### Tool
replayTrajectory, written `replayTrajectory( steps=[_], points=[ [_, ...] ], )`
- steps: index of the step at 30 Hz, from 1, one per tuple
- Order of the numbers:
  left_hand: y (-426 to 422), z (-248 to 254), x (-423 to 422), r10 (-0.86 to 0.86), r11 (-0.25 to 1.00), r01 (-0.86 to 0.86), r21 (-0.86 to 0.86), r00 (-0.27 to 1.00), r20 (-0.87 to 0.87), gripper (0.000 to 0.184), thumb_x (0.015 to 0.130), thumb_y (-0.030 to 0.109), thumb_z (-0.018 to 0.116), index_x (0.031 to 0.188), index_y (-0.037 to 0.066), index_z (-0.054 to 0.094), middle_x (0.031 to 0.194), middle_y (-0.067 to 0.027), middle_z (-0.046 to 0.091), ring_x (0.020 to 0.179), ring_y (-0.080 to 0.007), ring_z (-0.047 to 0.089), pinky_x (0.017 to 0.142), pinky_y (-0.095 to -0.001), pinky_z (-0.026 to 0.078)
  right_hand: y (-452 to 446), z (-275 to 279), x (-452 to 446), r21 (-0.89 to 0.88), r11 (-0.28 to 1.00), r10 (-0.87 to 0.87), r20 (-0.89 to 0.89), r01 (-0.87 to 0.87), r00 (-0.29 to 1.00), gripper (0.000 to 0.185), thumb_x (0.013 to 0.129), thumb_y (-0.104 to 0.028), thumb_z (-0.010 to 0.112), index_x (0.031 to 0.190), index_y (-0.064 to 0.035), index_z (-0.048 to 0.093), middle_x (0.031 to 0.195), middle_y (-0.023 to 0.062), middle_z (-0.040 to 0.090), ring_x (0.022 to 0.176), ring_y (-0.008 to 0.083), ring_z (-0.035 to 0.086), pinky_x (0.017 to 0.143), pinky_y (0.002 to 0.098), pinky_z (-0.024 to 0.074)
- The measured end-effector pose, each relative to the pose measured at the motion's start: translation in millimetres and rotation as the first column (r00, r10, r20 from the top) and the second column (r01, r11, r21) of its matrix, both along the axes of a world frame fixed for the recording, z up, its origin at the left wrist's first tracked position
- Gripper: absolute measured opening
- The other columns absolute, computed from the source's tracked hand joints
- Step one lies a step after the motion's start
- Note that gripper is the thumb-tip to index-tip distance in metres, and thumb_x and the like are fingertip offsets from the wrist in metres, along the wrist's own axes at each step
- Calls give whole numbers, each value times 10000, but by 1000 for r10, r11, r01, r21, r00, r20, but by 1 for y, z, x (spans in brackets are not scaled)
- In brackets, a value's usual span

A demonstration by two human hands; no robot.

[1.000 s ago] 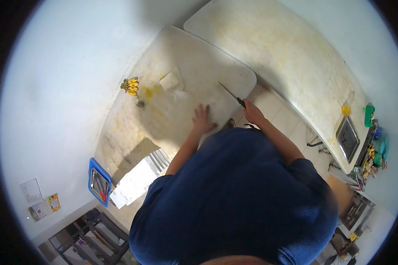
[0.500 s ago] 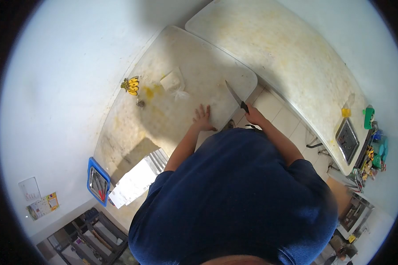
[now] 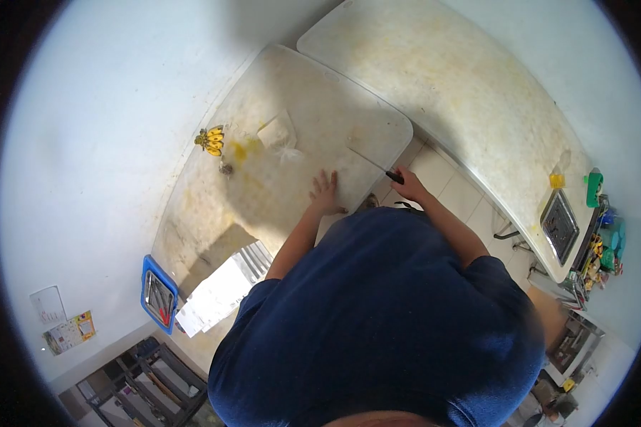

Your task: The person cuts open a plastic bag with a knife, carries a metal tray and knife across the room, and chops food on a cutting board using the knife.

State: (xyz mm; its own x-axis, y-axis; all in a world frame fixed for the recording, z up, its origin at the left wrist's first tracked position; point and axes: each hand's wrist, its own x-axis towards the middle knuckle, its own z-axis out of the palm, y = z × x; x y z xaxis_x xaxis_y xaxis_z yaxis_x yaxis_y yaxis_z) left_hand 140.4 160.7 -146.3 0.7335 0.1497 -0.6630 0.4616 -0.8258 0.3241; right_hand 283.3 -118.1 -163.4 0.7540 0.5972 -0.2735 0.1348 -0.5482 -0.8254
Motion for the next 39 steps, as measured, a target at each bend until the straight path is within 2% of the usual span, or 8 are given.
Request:
replayTrajectory(
  steps=[5, 8, 11, 14, 20, 23, 29, 39],
  points=[
    [5, -16, -1, 19, 1000, -18, -23, 1000, 23, 1516, 497, 487, 930, 1533, 326, -165, 1571, -137, -305, 1430, -484, -219, 1063, -746, 102, 0, 12, -1, -20, 999, -42, -14, 42, 999, 456, 791, -406, 748, 962, -32, 551, 798, 124, 599, 754, 234, 584, 696, 387, 474],
    [5, -17, -2, 11, 1000, -10, -24, 1000, 24, 1515, 495, 494, 928, 1534, 329, -163, 1570, -139, -307, 1429, -481, -227, 1061, -747, 100, 2, 33, -2, -64, 998, 6, -19, -7, 1000, 498, 839, -500, 693, 910, -21, 575, 768, 116, 584, 720, 215, 551, 679, 370, 457],
    [-4, 10, 2, 10, 1000, -10, 8, 1000, -9, 1465, 540, 419, 917, 1552, 246, -128, 1593, -173, -230, 1452, -480, -150, 1087, -727, 128, 1, 29, -2, 15, 1000, -26, -23, 27, 999, 546, 898, -547, 608, 857, -2, 596, 736, 112, 569, 688, 205, 508, 661, 362, 434],
    [-4, 8, 1, 8, 1000, -9, 19, 1000, 8, 1458, 541, 419, 916, 1553, 252, -119, 1593, -172, -229, 1452, -481, -146, 1083, -731, 129, 0, 17, 1, -21, 997, -70, -92, 69, 993, 551, 932, -534, 572, 837, 8, 603, 698, 109, 546, 675, 192, 483, 650, 357, 418],
    [-3, 7, -1, 1, 1000, -1, 5, 1000, 21, 1446, 551, 407, 913, 1552, 266, -122, 1593, -175, -227, 1449, -492, -141, 1076, -738, 137, -1, 17, -1, 73, 977, -207, 52, 203, 977, 534, 921, -517, 598, 811, 6, 586, 658, 110, 514, 654, 177, 474, 635, 356, 418],
    [-4, 9, -2, -8, 1000, 8, 8, 999, 34, 1436, 559, 404, 911, 1553, 261, -116, 1595, -185, -213, 1447, -497, -140, 1071, -742, 141, -3, 30, 1, 12, 982, -187, 18, 186, 982, 526, 904, -504, 627, 797, 9, 577, 653, 106, 518, 639, 182, 471, 621, 359, 415],
    [-2, 9, -5, 8, 1000, -7, -11, 998, 70, 1421, 564, 392, 912, 1558, 250, -94, 1597, -196, -195, 1447, -505, -126, 1068, -746, 141, -1, 41, -3, 69, 968, -245, 83, 239, 966, 517, 880, -491, 665, 769, 3, 560, 653, 104, 526, 623, 185, 463, 597, 362, 408],
    [1, 1, -10, -3, 1000, 3, 0, 995, 103, 1428, 552, 402, 911, 1560, 252, -89, 1598, -194, -194, 1455, -492, -112, 1073, -736, 151, 4, 33, -8, -40, 960, -266, 156, 276, 951, 588, 867, -590, 628, 812, -6, 592, 725, 156, 612, 676, 274, 590, 645, 393, 462]
  ],
)
